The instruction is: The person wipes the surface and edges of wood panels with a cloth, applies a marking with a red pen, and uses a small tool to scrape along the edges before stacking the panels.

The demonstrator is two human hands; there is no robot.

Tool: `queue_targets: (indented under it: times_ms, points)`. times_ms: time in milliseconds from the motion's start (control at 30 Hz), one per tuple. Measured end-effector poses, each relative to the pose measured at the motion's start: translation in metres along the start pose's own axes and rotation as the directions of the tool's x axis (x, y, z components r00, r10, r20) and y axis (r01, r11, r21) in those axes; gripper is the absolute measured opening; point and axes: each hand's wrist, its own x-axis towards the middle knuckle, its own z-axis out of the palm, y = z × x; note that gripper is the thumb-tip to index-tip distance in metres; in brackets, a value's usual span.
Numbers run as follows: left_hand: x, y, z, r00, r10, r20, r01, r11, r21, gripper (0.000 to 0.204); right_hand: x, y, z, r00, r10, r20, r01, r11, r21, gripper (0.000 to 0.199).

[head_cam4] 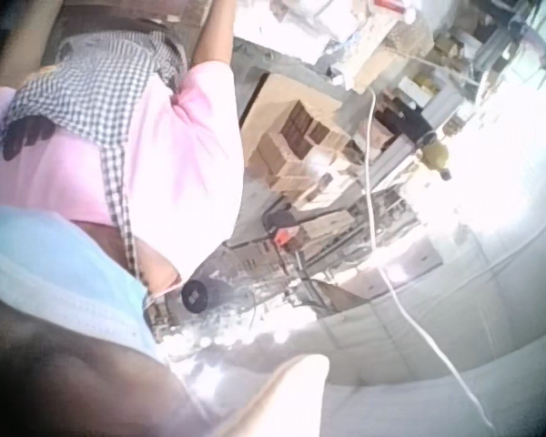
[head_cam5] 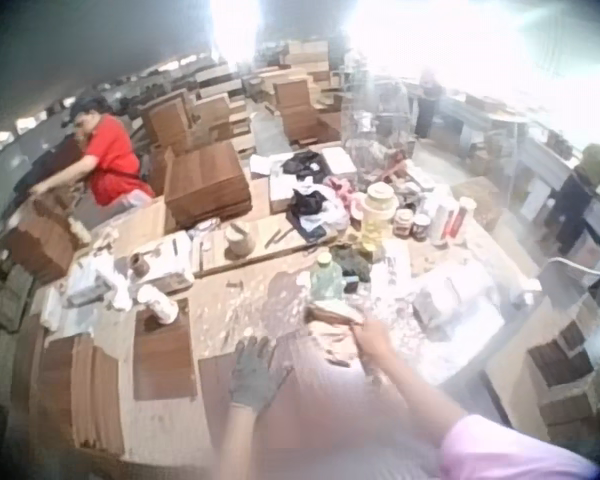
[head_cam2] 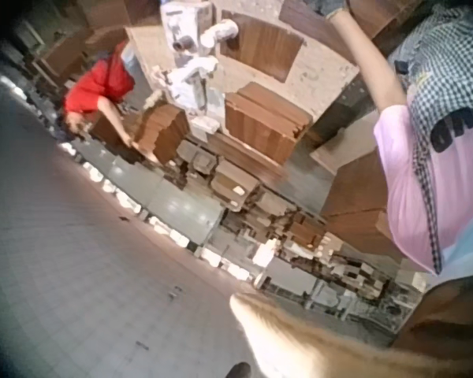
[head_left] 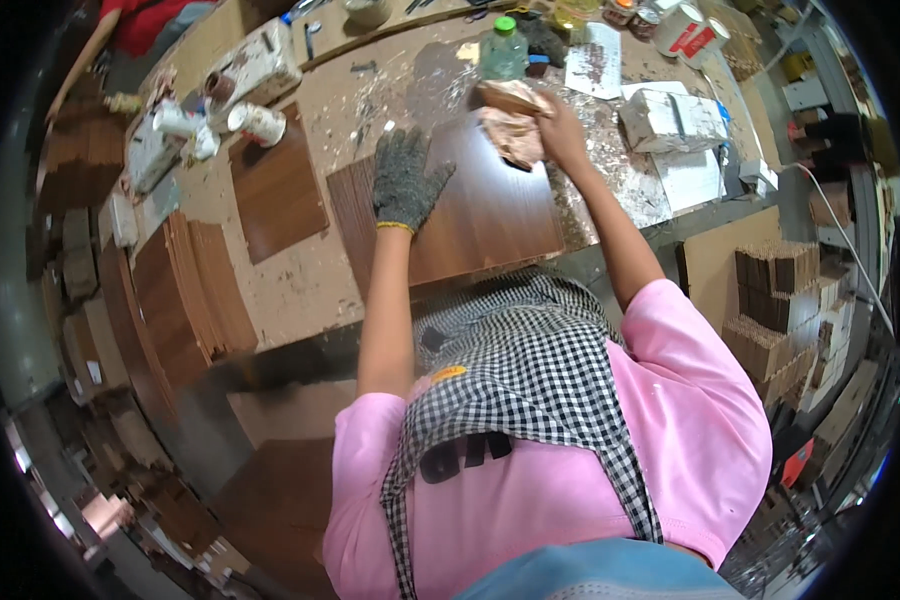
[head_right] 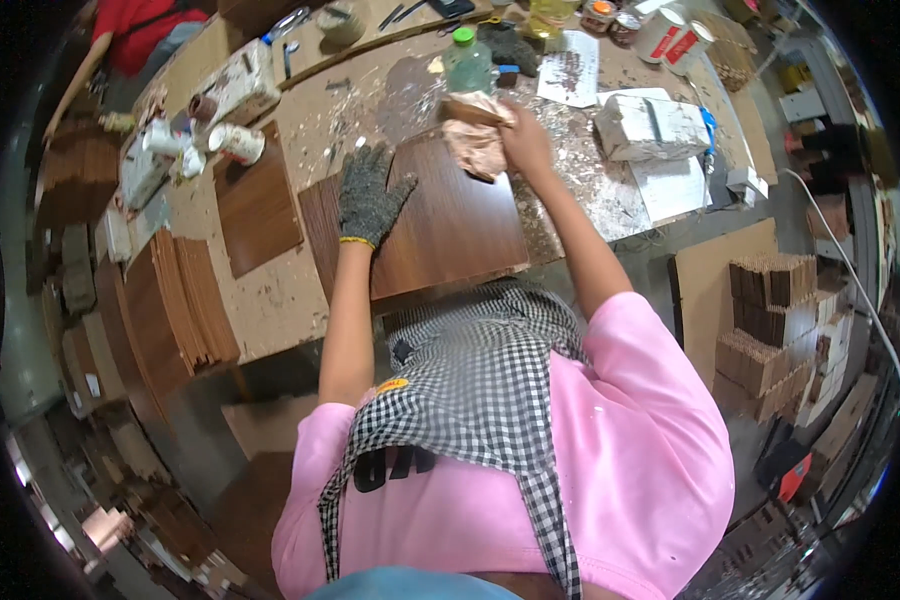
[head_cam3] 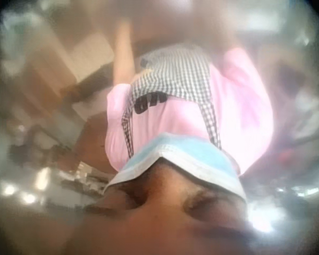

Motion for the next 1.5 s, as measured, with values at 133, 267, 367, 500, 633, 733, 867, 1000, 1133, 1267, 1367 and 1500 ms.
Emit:
queue_targets:
  times_ms: [133, 267, 367, 500, 633, 733, 867, 1000, 1133, 1267, 1367, 1500]
  points:
    - [-0.043, -0.038, -0.025, 0.997, -0.069, 0.020, 0.067, 0.991, 0.118, 0.073, -0.070, -0.055, -0.099, 0.971, -0.197, 0.133, 0.167, 0.965, 0.204, 0.036]
    - [-0.107, -0.101, -0.009, 0.986, -0.159, -0.043, 0.159, 0.987, 0.007, 0.068, -0.146, -0.077, -0.106, 0.517, -0.481, 0.708, 0.761, 0.637, -0.123, 0.061]
    - [-0.123, -0.111, 0.015, 0.972, -0.221, -0.077, 0.203, 0.961, -0.186, 0.063, -0.190, -0.070, -0.064, 0.519, -0.560, 0.646, 0.843, 0.458, -0.281, 0.061]
    - [-0.123, -0.113, 0.031, 0.965, -0.256, -0.050, 0.243, 0.953, -0.182, 0.060, -0.197, -0.123, 0.004, 0.329, -0.572, 0.751, 0.944, 0.214, -0.250, 0.062]
    - [-0.126, -0.136, 0.024, 0.984, -0.171, 0.042, 0.176, 0.946, -0.274, 0.065, -0.214, -0.196, 0.090, 0.223, -0.742, 0.632, 0.973, 0.211, -0.095, 0.057]
    - [-0.112, -0.138, 0.005, 0.967, -0.140, 0.212, 0.149, 0.988, -0.029, 0.072, -0.209, -0.196, 0.089, 0.126, -0.790, 0.600, 0.989, 0.144, -0.018, 0.058]
    - [-0.108, -0.129, 0.001, 0.963, -0.167, 0.213, 0.192, 0.976, -0.102, 0.075, -0.198, -0.126, 0.009, 0.123, -0.685, 0.718, 0.992, 0.079, -0.095, 0.067]
    - [-0.116, -0.126, 0.000, 0.939, -0.224, 0.261, 0.260, 0.959, -0.112, 0.073, -0.185, -0.091, -0.062, 0.167, -0.548, 0.819, 0.976, 0.210, -0.059, 0.065]
    - [-0.116, -0.125, 0.011, 0.976, -0.178, 0.128, 0.198, 0.967, -0.163, 0.072, -0.189, -0.113, -0.028, 0.153, -0.589, 0.794, 0.980, 0.193, -0.046, 0.067]
    - [-0.114, -0.137, 0.022, 0.972, -0.196, 0.129, 0.204, 0.978, -0.049, 0.075, -0.185, -0.175, 0.067, 0.024, -0.755, 0.655, 0.919, 0.274, 0.282, 0.066]
    - [-0.117, -0.143, 0.025, 0.979, -0.175, 0.110, 0.176, 0.984, -0.003, 0.077, -0.177, -0.189, 0.087, -0.003, -0.808, 0.590, 0.844, 0.314, 0.434, 0.070]
    - [-0.134, -0.136, 0.018, 0.994, -0.098, -0.041, 0.097, 0.995, -0.031, 0.077, -0.168, -0.127, 0.024, 0.384, -0.516, 0.766, 0.667, 0.729, 0.157, 0.072]
